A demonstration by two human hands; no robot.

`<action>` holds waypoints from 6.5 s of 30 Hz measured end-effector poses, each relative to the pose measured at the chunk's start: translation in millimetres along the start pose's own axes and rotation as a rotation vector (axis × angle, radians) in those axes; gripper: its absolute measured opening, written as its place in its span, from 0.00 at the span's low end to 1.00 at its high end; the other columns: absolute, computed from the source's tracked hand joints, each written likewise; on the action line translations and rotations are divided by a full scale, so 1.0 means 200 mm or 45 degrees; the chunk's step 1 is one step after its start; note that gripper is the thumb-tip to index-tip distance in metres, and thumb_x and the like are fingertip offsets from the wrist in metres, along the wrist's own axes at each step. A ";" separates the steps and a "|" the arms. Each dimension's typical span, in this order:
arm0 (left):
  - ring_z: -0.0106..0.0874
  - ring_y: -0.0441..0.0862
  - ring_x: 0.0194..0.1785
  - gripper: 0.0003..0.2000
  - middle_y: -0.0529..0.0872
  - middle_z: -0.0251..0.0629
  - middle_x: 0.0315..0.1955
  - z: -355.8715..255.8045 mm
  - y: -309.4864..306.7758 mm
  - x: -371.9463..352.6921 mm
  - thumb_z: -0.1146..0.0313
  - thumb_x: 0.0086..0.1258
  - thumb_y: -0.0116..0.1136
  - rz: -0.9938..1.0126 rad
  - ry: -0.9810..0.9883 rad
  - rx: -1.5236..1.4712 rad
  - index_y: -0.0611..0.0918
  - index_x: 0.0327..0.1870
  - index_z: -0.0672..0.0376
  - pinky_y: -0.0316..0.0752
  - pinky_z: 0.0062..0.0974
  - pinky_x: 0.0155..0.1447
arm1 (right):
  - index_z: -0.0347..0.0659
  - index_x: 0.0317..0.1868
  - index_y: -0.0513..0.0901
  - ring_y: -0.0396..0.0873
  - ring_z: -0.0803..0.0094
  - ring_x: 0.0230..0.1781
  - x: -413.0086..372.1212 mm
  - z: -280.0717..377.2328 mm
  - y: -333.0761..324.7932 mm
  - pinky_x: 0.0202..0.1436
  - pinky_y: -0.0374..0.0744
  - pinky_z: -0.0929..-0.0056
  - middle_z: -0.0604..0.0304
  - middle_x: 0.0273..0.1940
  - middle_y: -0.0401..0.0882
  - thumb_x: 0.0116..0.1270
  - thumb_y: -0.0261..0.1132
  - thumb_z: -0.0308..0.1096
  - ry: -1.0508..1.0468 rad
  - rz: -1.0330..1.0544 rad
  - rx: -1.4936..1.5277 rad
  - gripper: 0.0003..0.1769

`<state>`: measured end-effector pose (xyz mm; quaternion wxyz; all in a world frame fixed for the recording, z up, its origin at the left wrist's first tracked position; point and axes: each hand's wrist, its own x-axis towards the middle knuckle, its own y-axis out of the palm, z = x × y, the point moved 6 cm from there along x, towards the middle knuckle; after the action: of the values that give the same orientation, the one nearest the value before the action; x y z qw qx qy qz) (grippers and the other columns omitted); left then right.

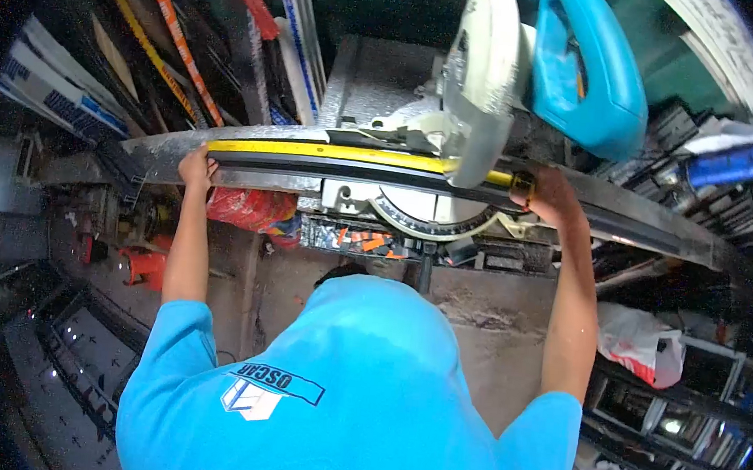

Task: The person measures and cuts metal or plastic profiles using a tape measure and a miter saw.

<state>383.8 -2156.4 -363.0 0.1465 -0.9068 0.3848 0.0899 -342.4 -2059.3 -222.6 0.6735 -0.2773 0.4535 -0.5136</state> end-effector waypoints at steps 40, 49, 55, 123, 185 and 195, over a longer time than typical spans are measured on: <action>0.65 0.44 0.82 0.38 0.55 0.63 0.78 0.09 1.46 -2.50 0.50 0.58 0.67 1.246 1.981 1.030 0.75 0.73 0.51 0.36 0.74 0.77 | 0.39 0.64 0.77 0.85 0.45 0.52 -0.03 0.14 -0.09 0.51 0.82 0.50 0.38 0.49 0.85 0.76 0.56 0.61 -0.001 -0.321 -0.020 0.33; 0.56 0.59 0.77 0.29 0.70 0.55 0.70 0.34 1.54 -2.47 0.52 0.63 0.62 1.356 1.826 0.853 0.79 0.64 0.57 0.43 0.65 0.80 | 0.32 0.55 0.83 0.83 0.70 0.47 -0.10 0.43 0.37 0.53 0.78 0.71 0.58 0.45 0.87 0.77 0.63 0.39 -0.388 -0.426 1.064 0.18; 0.57 0.84 0.48 0.23 0.86 0.57 0.46 0.41 1.57 -2.46 0.57 0.66 0.60 1.223 1.660 0.227 0.79 0.57 0.62 0.77 0.52 0.54 | 0.31 0.50 0.83 0.84 0.70 0.41 0.14 0.34 0.59 0.47 0.79 0.71 0.55 0.40 0.87 0.74 0.65 0.35 -0.269 -0.394 1.184 0.14; 0.46 0.68 0.73 0.25 0.77 0.45 0.66 0.41 1.54 -2.49 0.54 0.70 0.58 1.550 1.384 0.374 0.78 0.62 0.60 0.50 0.57 0.78 | 0.36 0.29 0.82 0.84 0.56 0.25 0.05 0.48 0.47 0.34 0.77 0.58 0.51 0.24 0.83 0.61 0.67 0.33 -0.603 -0.767 0.090 0.08; 0.55 0.50 0.81 0.17 0.59 0.44 0.79 -0.21 1.08 -1.42 0.53 0.49 0.80 0.764 1.605 0.924 0.93 0.39 0.48 0.56 0.75 0.71 | 0.32 0.56 0.77 0.79 0.46 0.47 -0.43 0.07 0.37 0.54 0.77 0.56 0.44 0.46 0.81 0.75 0.61 0.28 -0.290 -1.299 0.141 0.13; 0.45 0.72 0.65 0.19 0.80 0.42 0.57 -0.27 1.12 -1.41 0.49 0.50 0.78 0.915 1.811 1.075 0.92 0.38 0.51 0.72 0.52 0.64 | 0.37 0.60 0.83 0.82 0.64 0.56 -0.65 0.60 -0.82 0.62 0.76 0.61 0.53 0.56 0.84 0.76 0.63 0.51 -0.196 -1.482 0.868 0.26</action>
<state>29.9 -2132.8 -278.3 0.1576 -0.4440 0.6458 -0.6008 -315.4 -1999.7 10.5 0.3673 -0.2843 -0.0060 -0.8856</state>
